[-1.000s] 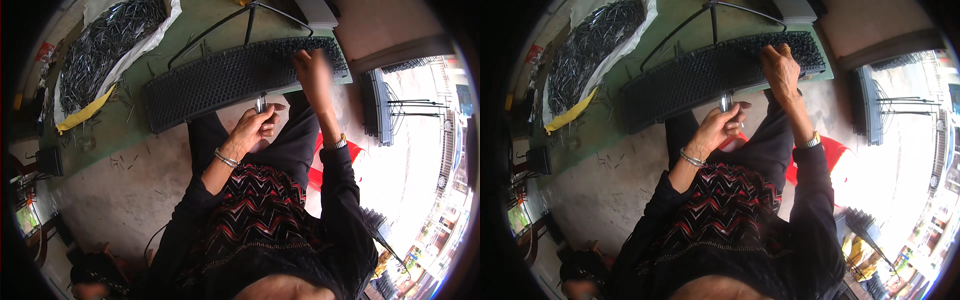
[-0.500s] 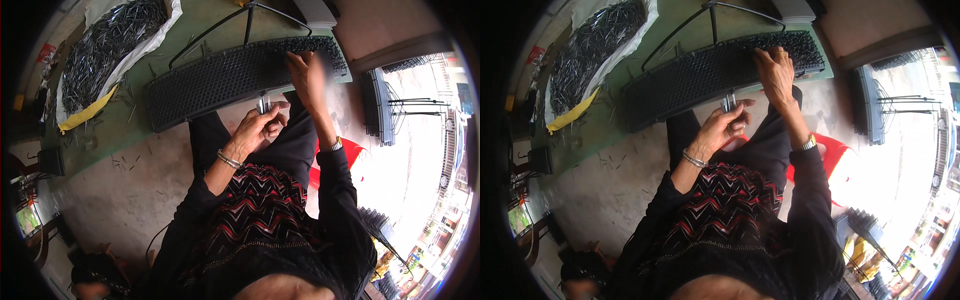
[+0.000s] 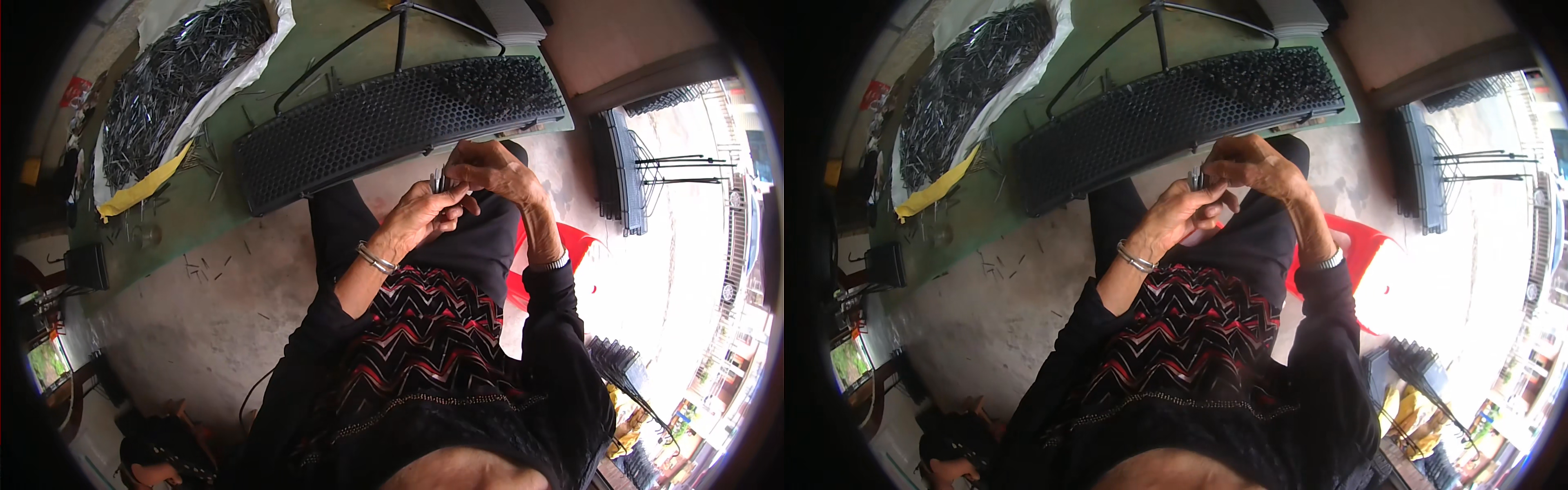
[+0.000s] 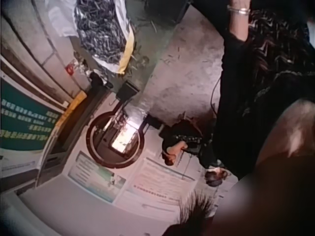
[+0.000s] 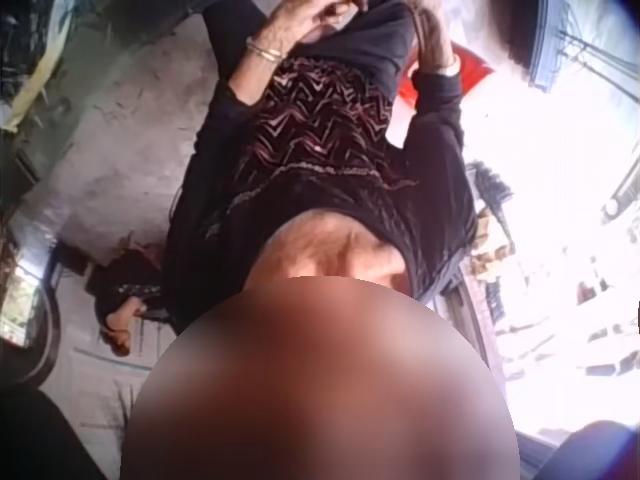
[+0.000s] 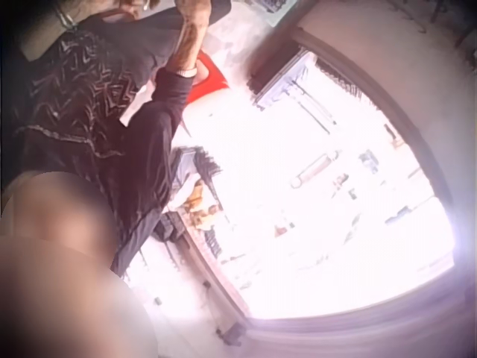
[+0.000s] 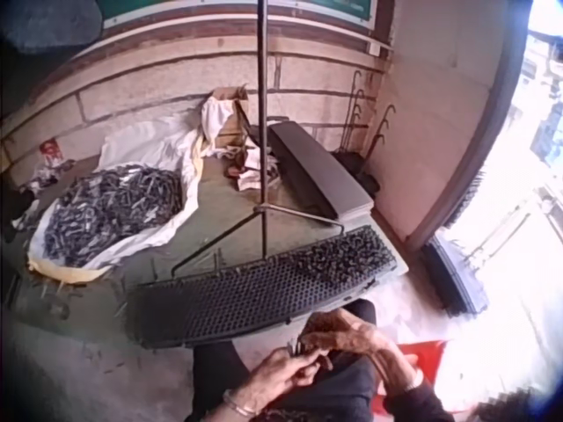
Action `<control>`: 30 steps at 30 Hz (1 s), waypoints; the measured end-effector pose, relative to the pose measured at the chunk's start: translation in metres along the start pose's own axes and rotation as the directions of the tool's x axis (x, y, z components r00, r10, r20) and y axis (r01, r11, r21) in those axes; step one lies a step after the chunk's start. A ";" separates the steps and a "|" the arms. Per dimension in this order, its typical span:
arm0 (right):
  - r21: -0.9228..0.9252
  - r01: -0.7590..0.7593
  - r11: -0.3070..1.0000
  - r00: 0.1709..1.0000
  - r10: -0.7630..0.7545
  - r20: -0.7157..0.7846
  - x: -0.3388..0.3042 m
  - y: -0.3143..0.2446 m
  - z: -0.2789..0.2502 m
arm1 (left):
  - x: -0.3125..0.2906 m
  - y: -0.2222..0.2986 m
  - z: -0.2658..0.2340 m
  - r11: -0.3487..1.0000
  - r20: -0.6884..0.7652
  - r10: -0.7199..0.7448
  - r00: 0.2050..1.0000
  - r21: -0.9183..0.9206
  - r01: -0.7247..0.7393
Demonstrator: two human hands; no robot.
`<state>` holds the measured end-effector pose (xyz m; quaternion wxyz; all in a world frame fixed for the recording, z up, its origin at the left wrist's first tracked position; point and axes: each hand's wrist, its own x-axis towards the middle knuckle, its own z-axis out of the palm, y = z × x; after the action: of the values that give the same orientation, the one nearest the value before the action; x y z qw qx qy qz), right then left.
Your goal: Inserting small metal pins into a perforated mesh panel.
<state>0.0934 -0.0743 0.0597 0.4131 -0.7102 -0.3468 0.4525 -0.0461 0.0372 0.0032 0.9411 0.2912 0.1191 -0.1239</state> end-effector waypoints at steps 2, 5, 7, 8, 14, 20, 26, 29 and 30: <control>0.040 0.002 0.999 1.000 -0.002 -0.003 -0.001 0.004 -0.002 | 0.000 0.001 0.003 1.000 -0.010 -0.016 1.000 0.019 0.016; -0.585 0.557 0.590 0.792 -0.590 0.159 0.004 0.015 -0.009 | 0.001 0.003 0.003 0.999 0.010 -0.035 0.999 0.021 0.035; -0.341 0.341 0.876 0.921 -0.385 -0.069 -0.003 0.009 -0.005 | 0.002 0.004 0.002 0.999 0.038 -0.038 0.999 0.005 0.038; -0.008 0.089 0.996 0.974 -0.088 -0.208 -0.003 0.005 -0.002 | 0.001 0.004 0.002 0.999 0.000 -0.031 1.000 -0.010 0.031; -0.206 0.148 0.967 0.596 -0.254 -0.762 0.012 0.004 -0.010 | 0.000 0.004 -0.001 1.000 -0.065 0.000 0.998 0.019 0.001; -0.426 0.132 0.895 0.362 -0.443 -0.820 0.046 0.034 -0.024 | 0.006 -0.007 0.003 0.999 -0.173 -0.037 0.984 0.021 0.041; -0.649 0.001 0.761 0.314 -0.617 -0.722 0.055 0.047 -0.023 | 0.003 -0.010 0.004 0.999 -0.290 -0.045 0.956 -0.024 0.040; -0.594 0.008 0.804 0.369 -0.555 -0.746 0.054 0.044 -0.022 | 0.004 -0.014 0.000 0.998 -0.295 -0.022 0.955 -0.069 0.001; -0.594 0.006 0.804 0.383 -0.551 -0.741 0.053 0.043 -0.022 | 0.005 -0.015 -0.001 0.996 -0.263 -0.015 0.965 -0.086 -0.008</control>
<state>0.1377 -0.0530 0.0075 0.4052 -0.8453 -0.2986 -0.1790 -0.0463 0.0253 -0.0065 0.9285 0.2638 0.2488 -0.0805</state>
